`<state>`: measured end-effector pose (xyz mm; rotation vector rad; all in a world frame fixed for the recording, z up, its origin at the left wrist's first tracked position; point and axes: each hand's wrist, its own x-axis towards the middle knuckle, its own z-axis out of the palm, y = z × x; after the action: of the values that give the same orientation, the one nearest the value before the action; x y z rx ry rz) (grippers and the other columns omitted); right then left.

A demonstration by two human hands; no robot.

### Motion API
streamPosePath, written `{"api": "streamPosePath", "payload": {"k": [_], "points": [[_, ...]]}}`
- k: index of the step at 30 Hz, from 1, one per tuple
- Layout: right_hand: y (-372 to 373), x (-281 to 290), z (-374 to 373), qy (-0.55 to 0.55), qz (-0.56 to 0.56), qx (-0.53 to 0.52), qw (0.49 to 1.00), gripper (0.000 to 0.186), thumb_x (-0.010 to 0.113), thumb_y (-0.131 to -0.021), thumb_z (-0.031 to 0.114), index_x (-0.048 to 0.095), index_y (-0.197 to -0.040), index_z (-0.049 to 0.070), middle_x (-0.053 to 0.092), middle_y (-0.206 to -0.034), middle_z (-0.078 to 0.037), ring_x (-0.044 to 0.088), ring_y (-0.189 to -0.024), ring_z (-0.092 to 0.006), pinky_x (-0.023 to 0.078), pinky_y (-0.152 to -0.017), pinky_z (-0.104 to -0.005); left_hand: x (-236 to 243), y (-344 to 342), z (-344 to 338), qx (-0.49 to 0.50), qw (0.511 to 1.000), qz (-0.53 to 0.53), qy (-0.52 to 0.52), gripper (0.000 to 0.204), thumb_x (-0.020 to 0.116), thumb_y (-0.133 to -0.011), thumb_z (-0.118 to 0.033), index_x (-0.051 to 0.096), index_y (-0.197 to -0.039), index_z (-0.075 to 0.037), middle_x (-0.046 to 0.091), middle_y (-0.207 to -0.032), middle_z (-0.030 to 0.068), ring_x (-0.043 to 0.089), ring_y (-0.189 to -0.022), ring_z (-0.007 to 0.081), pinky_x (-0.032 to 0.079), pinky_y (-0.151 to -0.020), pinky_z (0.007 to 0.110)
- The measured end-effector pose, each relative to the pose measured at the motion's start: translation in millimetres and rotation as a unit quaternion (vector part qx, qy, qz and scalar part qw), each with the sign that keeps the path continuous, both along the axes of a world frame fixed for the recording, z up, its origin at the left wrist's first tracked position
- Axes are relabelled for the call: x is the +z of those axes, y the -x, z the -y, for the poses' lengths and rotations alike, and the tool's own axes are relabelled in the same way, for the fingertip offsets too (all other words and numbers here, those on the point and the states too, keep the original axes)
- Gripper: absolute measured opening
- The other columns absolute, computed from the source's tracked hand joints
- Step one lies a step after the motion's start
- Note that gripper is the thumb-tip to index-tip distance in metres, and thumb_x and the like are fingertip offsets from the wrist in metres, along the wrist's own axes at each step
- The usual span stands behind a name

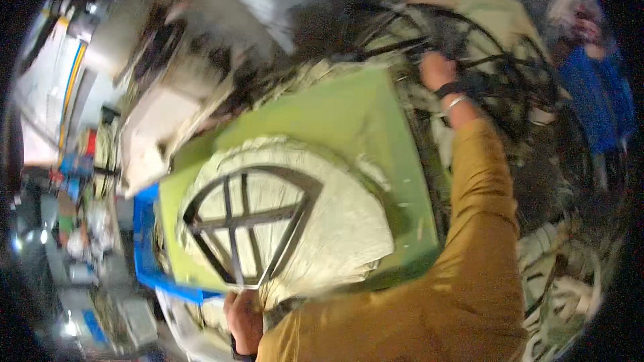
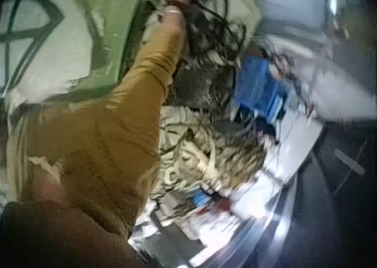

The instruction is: Pressing stacks of dried leaves using a hydraulic press and placing the finished stacks into collection baskets.

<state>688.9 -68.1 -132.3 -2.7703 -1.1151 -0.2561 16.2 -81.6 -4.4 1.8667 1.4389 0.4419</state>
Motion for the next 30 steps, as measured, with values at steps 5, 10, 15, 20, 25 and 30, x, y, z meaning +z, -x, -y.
{"api": "streamPosePath", "payload": {"k": [5,10,15,20,25,30], "points": [[-47,-45,-29,0.079,-0.014,-0.073,0.994,0.022,0.052,-0.088,0.017,0.059,-0.103,0.003,0.065,-0.095,-0.021,0.059,-0.092,-0.0413,0.038,-0.074,-0.0561,29,-45,16,0.35,0.904,0.229,0.085,0.024,0.058,-0.084,0.003,0.058,-0.108,0.003,0.062,-0.097,0.0076,0.058,-0.085,0.013,0.045,-0.077,0.023],[-33,-9,-18,0.0,-0.006,-0.031,0.999,0.025,0.056,-0.086,0.019,0.06,-0.106,0.005,0.065,-0.099,-0.02,0.059,-0.096,-0.0411,0.042,-0.079,-0.0536,25,2,8,0.33,0.93,0.154,-0.046,0.027,0.063,-0.084,-0.002,0.058,-0.11,0.003,0.06,-0.104,0.0078,0.055,-0.096,0.014,0.042,-0.084,0.026],[117,129,49,-0.155,-0.048,0.122,0.979,0.026,0.063,-0.084,0.013,0.058,-0.108,0.004,0.065,-0.093,-0.019,0.062,-0.085,-0.0401,0.043,-0.081,-0.0473,29,13,-25,0.235,0.949,0.179,-0.113,0.032,0.061,-0.085,-0.001,0.054,-0.117,0.003,0.058,-0.114,0.0094,0.053,-0.104,0.0164,0.042,-0.087,0.027],[298,191,93,-0.173,-0.083,0.362,0.912,0.02,0.064,-0.076,0.005,0.057,-0.095,0.005,0.057,-0.079,-0.01,0.057,-0.075,-0.0266,0.035,-0.081,-0.0392,7,24,-120,0.089,0.958,0.218,-0.161,0.052,0.056,-0.091,-0.002,0.036,-0.138,0.002,0.037,-0.143,0.0142,0.04,-0.128,0.0215,0.031,-0.108,0.035],[395,171,81,-0.083,-0.102,0.341,0.931,0.007,0.055,-0.079,0.002,0.053,-0.086,0.001,0.054,-0.072,-0.011,0.058,-0.076,-0.0266,0.035,-0.082,-0.0412,-9,34,-188,-0.039,0.97,0.226,-0.079,0.044,0.055,-0.093,-0.01,0.044,-0.135,-0.001,0.042,-0.141,0.0141,0.048,-0.12,0.0242,0.036,-0.102,0.033],[425,144,65,-0.124,-0.06,0.276,0.951,0.026,0.062,-0.078,0.008,0.055,-0.102,0.0,0.057,-0.097,-0.017,0.057,-0.095,-0.0288,0.034,-0.092,-0.0437,-29,33,-195,-0.12,0.96,0.161,-0.196,0.04,0.049,-0.097,-0.015,0.046,-0.134,0.0,0.044,-0.139,0.0172,0.042,-0.128,0.026,0.03,-0.108,0.037]]}}
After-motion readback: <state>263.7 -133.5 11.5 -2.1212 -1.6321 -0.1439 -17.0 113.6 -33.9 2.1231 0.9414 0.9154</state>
